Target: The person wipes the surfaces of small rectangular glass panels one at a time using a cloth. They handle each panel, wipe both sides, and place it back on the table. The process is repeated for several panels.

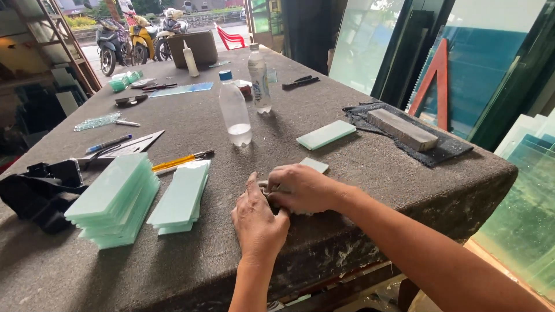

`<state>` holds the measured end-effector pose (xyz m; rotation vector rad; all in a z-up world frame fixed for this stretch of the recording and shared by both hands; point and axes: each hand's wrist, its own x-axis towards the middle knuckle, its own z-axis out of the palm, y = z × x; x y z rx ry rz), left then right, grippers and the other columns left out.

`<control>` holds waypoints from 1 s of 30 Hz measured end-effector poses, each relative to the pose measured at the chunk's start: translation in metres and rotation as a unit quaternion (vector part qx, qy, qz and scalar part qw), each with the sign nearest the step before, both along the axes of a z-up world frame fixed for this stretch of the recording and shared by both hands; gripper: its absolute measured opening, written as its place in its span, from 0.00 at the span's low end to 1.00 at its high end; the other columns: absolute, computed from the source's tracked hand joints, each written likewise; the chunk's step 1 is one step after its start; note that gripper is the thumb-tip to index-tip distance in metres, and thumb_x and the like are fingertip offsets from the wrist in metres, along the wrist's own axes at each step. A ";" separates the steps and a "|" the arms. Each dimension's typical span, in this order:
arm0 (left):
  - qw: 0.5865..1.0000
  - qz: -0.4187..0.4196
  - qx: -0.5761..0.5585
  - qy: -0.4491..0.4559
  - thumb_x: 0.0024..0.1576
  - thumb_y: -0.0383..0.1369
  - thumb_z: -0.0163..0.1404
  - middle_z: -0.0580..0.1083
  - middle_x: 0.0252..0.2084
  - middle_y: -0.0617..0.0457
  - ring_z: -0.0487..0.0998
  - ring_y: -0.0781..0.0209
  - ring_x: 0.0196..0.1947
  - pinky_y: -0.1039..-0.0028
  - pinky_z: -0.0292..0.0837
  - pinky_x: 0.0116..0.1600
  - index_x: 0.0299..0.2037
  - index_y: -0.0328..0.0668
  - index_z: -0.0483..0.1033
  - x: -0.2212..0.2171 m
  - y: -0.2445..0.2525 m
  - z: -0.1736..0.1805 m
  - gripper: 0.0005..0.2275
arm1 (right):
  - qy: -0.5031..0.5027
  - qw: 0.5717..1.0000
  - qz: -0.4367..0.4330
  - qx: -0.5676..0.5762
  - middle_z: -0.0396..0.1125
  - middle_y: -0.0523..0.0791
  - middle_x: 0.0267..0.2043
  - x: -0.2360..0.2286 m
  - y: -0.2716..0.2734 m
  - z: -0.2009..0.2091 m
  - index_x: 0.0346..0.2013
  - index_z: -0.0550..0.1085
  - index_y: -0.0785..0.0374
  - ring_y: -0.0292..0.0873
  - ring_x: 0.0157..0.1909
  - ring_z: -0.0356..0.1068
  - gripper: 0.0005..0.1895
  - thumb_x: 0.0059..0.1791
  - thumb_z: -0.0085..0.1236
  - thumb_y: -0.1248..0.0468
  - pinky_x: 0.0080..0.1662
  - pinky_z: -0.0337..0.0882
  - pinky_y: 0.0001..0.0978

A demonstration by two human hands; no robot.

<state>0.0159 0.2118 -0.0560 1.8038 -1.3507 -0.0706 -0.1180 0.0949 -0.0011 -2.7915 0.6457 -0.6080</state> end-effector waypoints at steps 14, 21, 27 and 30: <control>0.998 0.015 0.034 0.053 0.50 0.36 0.65 0.79 0.60 0.35 0.74 0.31 0.69 0.44 0.63 0.73 0.80 0.41 0.53 -0.005 0.015 0.011 0.47 | 0.060 0.986 -0.153 0.008 0.79 0.47 0.45 0.028 -0.035 -0.023 0.47 0.83 0.51 0.59 0.53 0.80 0.15 0.51 0.62 0.49 0.55 0.79 0.61; 0.996 0.001 0.077 0.048 0.49 0.48 0.67 0.70 0.71 0.34 0.63 0.33 0.78 0.44 0.61 0.76 0.80 0.39 0.60 -0.007 0.021 0.031 0.48 | 0.045 0.985 -0.167 0.015 0.79 0.49 0.48 -0.016 0.029 0.026 0.49 0.82 0.55 0.59 0.55 0.81 0.13 0.54 0.59 0.55 0.58 0.79 0.60; 0.991 0.011 0.134 0.015 0.56 0.60 0.63 0.62 0.76 0.36 0.51 0.35 0.83 0.42 0.47 0.81 0.72 0.40 0.72 -0.006 -0.007 0.016 0.41 | 0.015 0.914 -0.404 -0.024 0.80 0.50 0.53 -0.156 -0.068 -0.028 0.54 0.84 0.47 0.62 0.60 0.80 0.21 0.51 0.57 0.46 0.58 0.79 0.63; 0.990 0.020 0.140 -0.018 0.54 0.54 0.67 0.66 0.72 0.42 0.55 0.40 0.81 0.43 0.49 0.80 0.64 0.46 0.78 -0.002 -0.023 0.004 0.31 | -0.018 0.903 -0.426 -0.047 0.75 0.51 0.62 -0.185 -0.048 -0.038 0.62 0.82 0.46 0.65 0.68 0.73 0.25 0.54 0.57 0.42 0.63 0.74 0.67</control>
